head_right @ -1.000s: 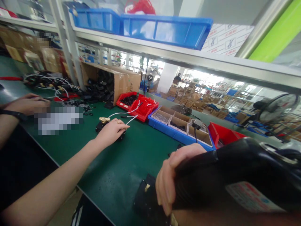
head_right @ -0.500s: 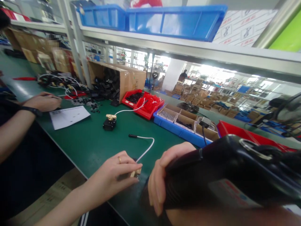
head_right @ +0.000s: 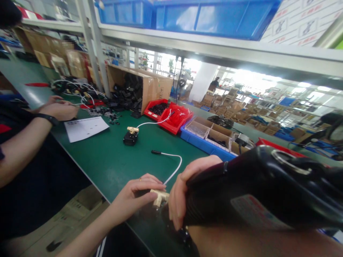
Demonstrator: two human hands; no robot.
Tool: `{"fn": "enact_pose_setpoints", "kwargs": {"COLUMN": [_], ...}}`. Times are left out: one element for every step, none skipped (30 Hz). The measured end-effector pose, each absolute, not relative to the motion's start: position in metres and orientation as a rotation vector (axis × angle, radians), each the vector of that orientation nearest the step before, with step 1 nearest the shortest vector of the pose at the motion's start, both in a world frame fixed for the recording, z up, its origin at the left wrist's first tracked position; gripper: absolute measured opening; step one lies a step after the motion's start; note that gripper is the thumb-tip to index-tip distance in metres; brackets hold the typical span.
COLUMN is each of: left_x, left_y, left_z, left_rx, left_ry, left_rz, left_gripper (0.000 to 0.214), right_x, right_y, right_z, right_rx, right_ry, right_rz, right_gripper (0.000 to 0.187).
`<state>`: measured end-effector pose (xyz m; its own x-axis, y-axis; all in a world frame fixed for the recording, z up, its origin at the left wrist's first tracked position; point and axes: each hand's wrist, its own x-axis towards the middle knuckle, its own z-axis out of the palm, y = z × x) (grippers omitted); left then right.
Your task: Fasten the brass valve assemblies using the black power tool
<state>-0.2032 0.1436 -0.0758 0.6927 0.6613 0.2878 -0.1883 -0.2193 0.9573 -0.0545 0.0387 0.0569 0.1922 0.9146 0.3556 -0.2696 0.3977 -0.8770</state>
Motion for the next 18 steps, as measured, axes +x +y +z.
{"fn": "enact_pose_setpoints", "kwargs": {"left_x": [-0.203,-0.203,-0.203,-0.203,-0.202,-0.202,-0.202,-0.202,-0.202,-0.202,-0.202,-0.202,-0.202,-0.202,-0.202,-0.202,-0.202,-0.202], "left_y": [0.143,0.143,0.143,0.143,0.143,0.143,0.143,0.143,0.143,0.143,0.143,0.143,0.143,0.142,0.142,0.142,0.142,0.143], "left_z": [-0.075,-0.074,-0.074,-0.073,-0.073,-0.073,-0.073,-0.073,-0.073,-0.073,-0.073,-0.073,-0.073,-0.073,-0.073,-0.072,-0.072,-0.072], "left_rx": [1.611,1.612,1.612,1.612,1.614,1.615,1.615,1.613,1.611,1.610,1.608,1.607,1.608,1.611,1.614,1.619,1.625,1.631], "left_ry": [0.387,0.381,0.378,0.375,0.372,0.369,0.365,0.364,0.363,0.363,0.363,0.363,0.364,0.363,0.362,0.360,0.358,0.355], "left_rz": [0.817,0.815,0.813,0.813,0.814,0.816,0.818,0.818,0.817,0.814,0.811,0.810,0.808,0.804,0.800,0.799,0.798,0.798], "left_gripper": [0.015,0.015,0.015,0.015,0.015,0.015,0.015,0.015,0.015,0.015,0.014,0.014,0.014,0.014,0.014,0.014,0.014,0.015], "right_x": [-0.050,-0.045,-0.039,-0.033,-0.027,-0.022,-0.017,-0.014,-0.011,-0.010,-0.009,-0.008,-0.007,-0.006,-0.005,-0.003,-0.001,0.001], "right_y": [0.041,0.043,0.046,0.050,0.054,0.058,0.062,0.066,0.069,0.072,0.074,0.076,0.078,0.080,0.081,0.083,0.084,0.086], "right_z": [0.055,0.054,0.054,0.056,0.058,0.061,0.065,0.068,0.071,0.072,0.073,0.072,0.071,0.069,0.068,0.067,0.066,0.066], "right_rx": [-0.739,-0.702,-0.663,-0.631,-0.615,-0.607,-0.606,-0.605,-0.604,-0.599,-0.589,-0.571,-0.546,-0.513,-0.486,-0.463,-0.451,-0.444], "right_ry": [-1.080,-1.120,-1.169,-1.231,-1.299,-1.368,-1.432,-1.478,-1.504,-1.517,-1.527,-1.540,-1.552,-1.564,-1.567,-1.571,-1.574,-1.577], "right_rz": [0.984,1.019,1.065,1.123,1.194,1.273,1.358,1.433,1.485,1.517,1.540,1.565,1.592,1.624,1.647,1.659,1.656,1.644], "right_gripper": [0.009,0.010,0.012,0.014,0.016,0.019,0.021,0.023,0.024,0.025,0.026,0.026,0.025,0.024,0.022,0.022,0.024,0.025]}}
